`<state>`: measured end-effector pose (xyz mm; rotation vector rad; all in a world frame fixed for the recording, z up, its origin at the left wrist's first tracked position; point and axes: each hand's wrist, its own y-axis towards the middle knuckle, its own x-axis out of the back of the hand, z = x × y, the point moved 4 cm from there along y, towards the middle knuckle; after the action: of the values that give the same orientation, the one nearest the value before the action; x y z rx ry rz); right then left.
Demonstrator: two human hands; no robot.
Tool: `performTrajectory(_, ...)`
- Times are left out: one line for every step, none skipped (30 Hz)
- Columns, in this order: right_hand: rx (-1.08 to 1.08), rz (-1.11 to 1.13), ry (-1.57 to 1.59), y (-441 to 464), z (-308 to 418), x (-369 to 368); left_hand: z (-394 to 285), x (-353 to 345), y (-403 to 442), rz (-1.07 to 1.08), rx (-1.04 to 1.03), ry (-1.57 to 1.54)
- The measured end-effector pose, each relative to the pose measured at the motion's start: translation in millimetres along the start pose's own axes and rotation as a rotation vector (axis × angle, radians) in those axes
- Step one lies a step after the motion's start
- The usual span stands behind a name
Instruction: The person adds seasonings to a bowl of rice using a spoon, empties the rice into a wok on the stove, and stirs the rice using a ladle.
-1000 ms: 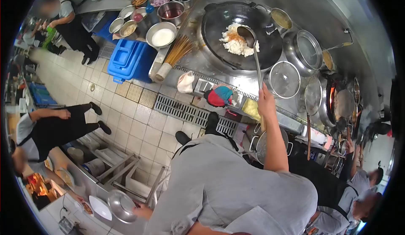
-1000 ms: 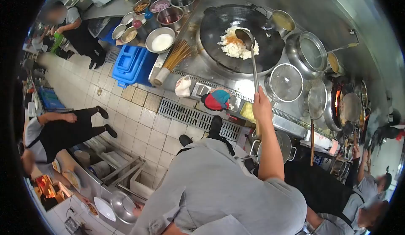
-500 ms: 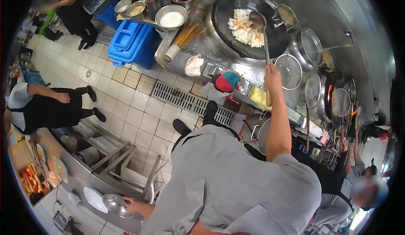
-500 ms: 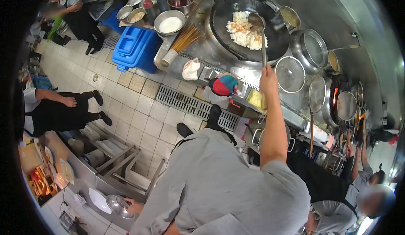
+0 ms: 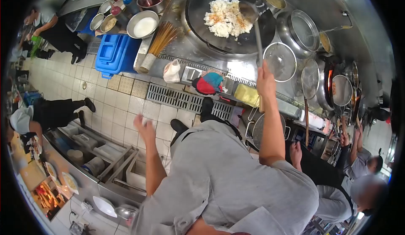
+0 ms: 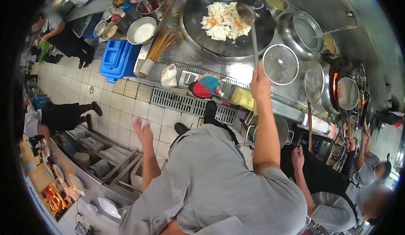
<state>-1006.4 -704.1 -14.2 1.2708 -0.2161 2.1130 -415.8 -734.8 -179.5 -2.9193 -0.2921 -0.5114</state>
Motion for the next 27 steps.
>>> performTrajectory(-0.022, 0.039, 0.002, 13, -5, -6, -58, -48, 29, 0.132, -0.236, 0.219)
performTrajectory(-0.043, 0.078, 0.004, 26, -5, -14, -123, -90, 43, 0.19, -0.269, 0.221)
performTrajectory(-0.063, 0.117, 0.008, 34, -3, -18, -158, -121, 64, 0.229, -0.538, 0.386)
performTrajectory(-0.149, 0.184, 0.06, 39, 6, -5, -173, -144, 81, 0.283, -0.578, 0.435)
performTrajectory(-0.232, 0.248, 0.112, 51, 23, 20, -182, -164, 92, 0.335, -0.618, 0.481)
performTrajectory(-0.253, 0.268, 0.117, 58, 26, 23, -180, -180, 101, 0.398, -0.545, 0.527)
performTrajectory(-0.275, 0.287, 0.122, 64, 29, 28, -175, -191, 109, 0.459, -0.472, 0.575)
performTrajectory(-0.233, 0.261, 0.08, 70, 27, 25, -171, -201, 117, 0.516, -0.399, 0.622)
performTrajectory(-0.196, 0.242, 0.035, 72, 22, 22, -169, -206, 119, 0.517, -0.426, 0.679)
performTrajectory(-0.128, 0.159, 0.062, 75, 6, 1, -166, -207, 120, 0.522, -0.453, 0.735)
performTrajectory(-0.14, 0.182, 0.095, 82, -2, -11, -164, -210, 123, 0.525, -0.49, 0.788)
performTrajectory(-0.158, 0.203, 0.126, 85, -8, -19, -159, -211, 122, 0.435, -0.556, 0.74)
performTrajectory(-0.171, 0.223, 0.155, 86, -12, -24, -151, -211, 125, 0.433, -0.516, 0.681)
performTrajectory(-0.119, 0.232, 0.082, 90, -2, -10, -152, -209, 125, 0.43, -0.475, 0.625)
performTrajectory(-0.125, 0.267, 0.065, 85, 13, 6, -154, -207, 122, 0.428, -0.43, 0.571)
performTrajectory(-0.129, 0.299, 0.048, 80, 33, 22, -162, -206, 115, 0.294, -0.415, 0.557)
performTrajectory(-0.133, 0.328, 0.032, 78, 42, 28, -168, -210, 109, 0.326, -0.296, 0.277)
performTrajectory(-0.057, 0.252, 0.176, 72, 34, 10, -174, -217, 105, 0.351, -0.178, -0.004)
performTrajectory(0.018, 0.17, 0.238, 68, 28, -8, -178, -224, 98, 0.371, -0.051, -0.283)
performTrajectory(-0.01, 0.246, 0.26, 71, 23, -30, -180, -238, 92, 0.367, 0.149, -0.46)
performTrajectory(-0.042, 0.32, 0.281, 73, 21, -44, -196, -253, 82, 0.403, 0.303, -0.494)
performTrajectory(-0.001, 0.297, 0.28, 73, 22, -40, -209, -268, 76, 0.534, 0.408, -0.524)
performTrajectory(0.046, 0.271, 0.275, 78, 23, -32, -221, -285, 74, 0.665, 0.509, -0.559)
performTrajectory(0.095, 0.243, 0.271, 85, 26, -23, -236, -301, 72, 0.679, 0.555, -0.538)
performTrajectory(0.031, 0.249, 0.236, 84, 23, -11, -245, -315, 71, 0.694, 0.603, -0.514)
performTrajectory(-0.034, 0.251, 0.2, 76, 20, 7, -248, -327, 75, 0.796, 0.626, -0.493)
performTrajectory(-0.095, 0.249, 0.164, 71, 18, 20, -254, -338, 78, 0.792, 0.673, -0.405)
